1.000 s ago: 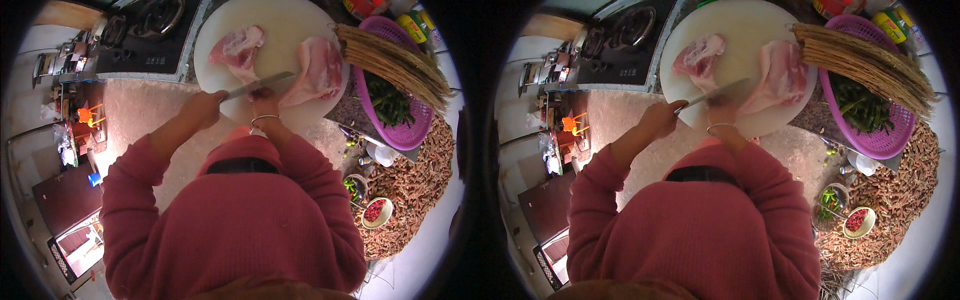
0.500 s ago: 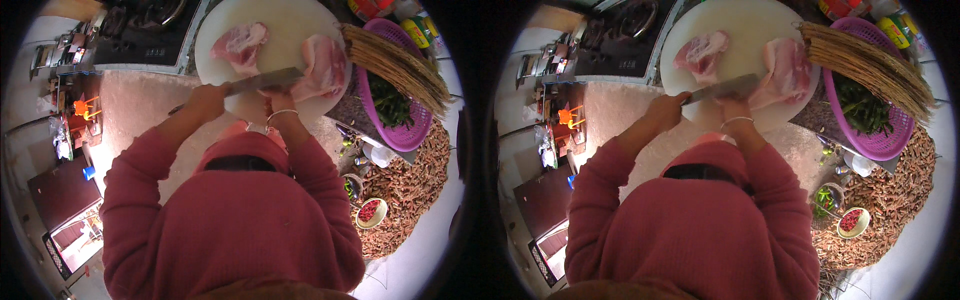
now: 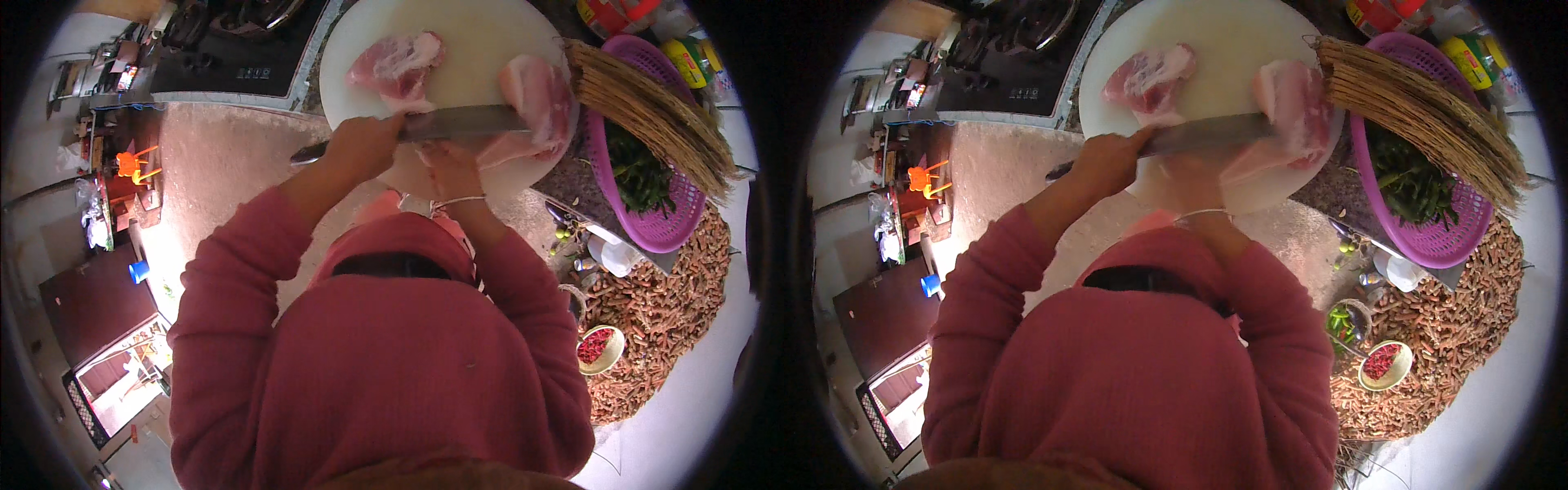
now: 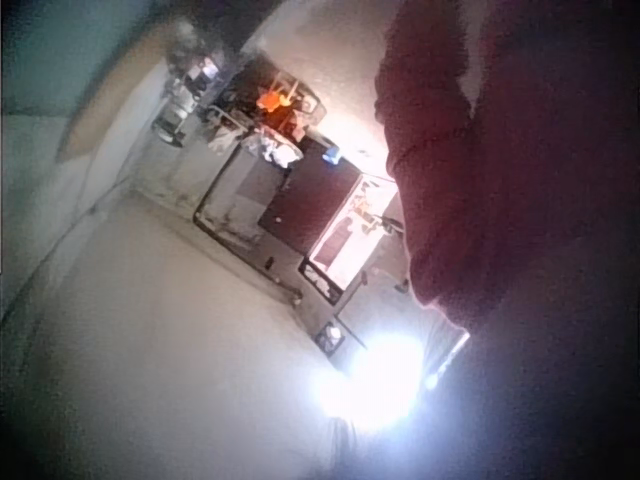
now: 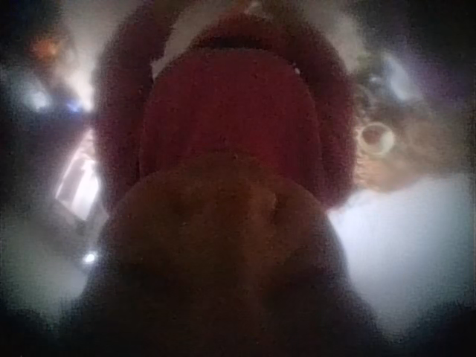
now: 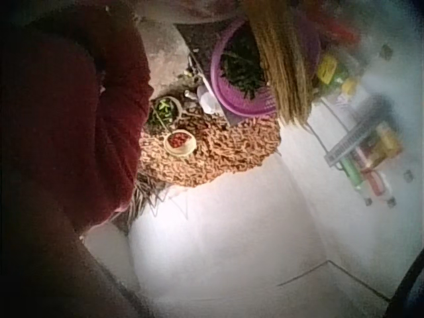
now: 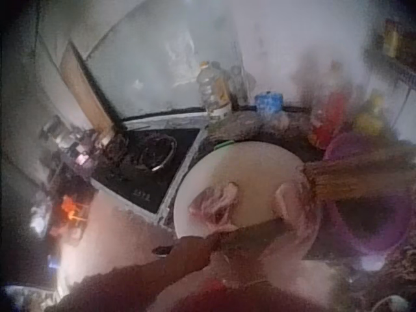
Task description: The person washes a piece of raw meat in a bowl under running water, then places it on a cutting board and slices it into smaller pieces using a cleaver.
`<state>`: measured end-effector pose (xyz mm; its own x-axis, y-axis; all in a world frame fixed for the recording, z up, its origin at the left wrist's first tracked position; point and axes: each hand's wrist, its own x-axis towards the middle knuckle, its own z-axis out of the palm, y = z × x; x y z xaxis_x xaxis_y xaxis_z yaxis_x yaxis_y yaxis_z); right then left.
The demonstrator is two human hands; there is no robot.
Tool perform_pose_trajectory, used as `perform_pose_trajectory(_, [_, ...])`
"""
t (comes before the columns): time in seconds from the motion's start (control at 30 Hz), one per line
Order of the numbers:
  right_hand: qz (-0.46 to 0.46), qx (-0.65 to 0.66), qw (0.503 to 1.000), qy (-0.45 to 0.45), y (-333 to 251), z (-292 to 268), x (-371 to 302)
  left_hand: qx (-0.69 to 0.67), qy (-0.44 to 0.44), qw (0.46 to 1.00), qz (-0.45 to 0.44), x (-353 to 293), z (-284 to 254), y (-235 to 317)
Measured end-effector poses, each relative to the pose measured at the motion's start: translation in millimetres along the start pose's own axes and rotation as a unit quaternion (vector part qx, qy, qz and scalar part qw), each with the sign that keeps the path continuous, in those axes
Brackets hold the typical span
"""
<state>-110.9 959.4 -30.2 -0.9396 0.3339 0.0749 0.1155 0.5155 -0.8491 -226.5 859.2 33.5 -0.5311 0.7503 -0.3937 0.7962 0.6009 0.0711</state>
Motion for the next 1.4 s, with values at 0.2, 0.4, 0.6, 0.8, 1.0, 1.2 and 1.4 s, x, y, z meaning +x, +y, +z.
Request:
perform_pose_trajectory(0.2, [-0.052,0.184,0.981,-0.013,1.7,-18.3,-1.0,-0.007,0.026,0.997,-0.074,-57.0,8.2,-46.3])
perform_pose_trajectory(0.4, [-0.081,0.133,0.986,0.055,10.8,6.4,-10.7,-0.001,0.019,0.999,-0.027,-13.8,4.7,-17.2])
perform_pose_trajectory(0.6, [0.051,0.175,0.983,0.015,5.5,-20.3,-12.2,-0.039,0.076,0.996,0.006,17.3,-6.4,0.7])
perform_pose_trajectory(0.8, [0.393,0.419,0.817,-0.040,18.8,-69.1,-3.8,-0.368,-0.060,0.916,-0.147,10.9,-24.2,-32.7])
perform_pose_trajectory(1.0, [0.065,-0.036,0.994,-0.082,22.9,-88.1,14.8,-0.371,0.011,0.924,-0.091,13.4,-8.3,-37.1])
perform_pose_trajectory(1.2, [-0.151,-0.342,0.922,0.105,24.5,-47.8,63.7,-0.321,0.014,0.944,-0.073,11.3,-3.6,-34.9])
perform_pose_trajectory(1.4, [0.033,-0.353,0.929,-0.100,26.1,-23.8,84.5,-0.319,0.079,0.943,-0.053,2.3,0.8,-42.7])
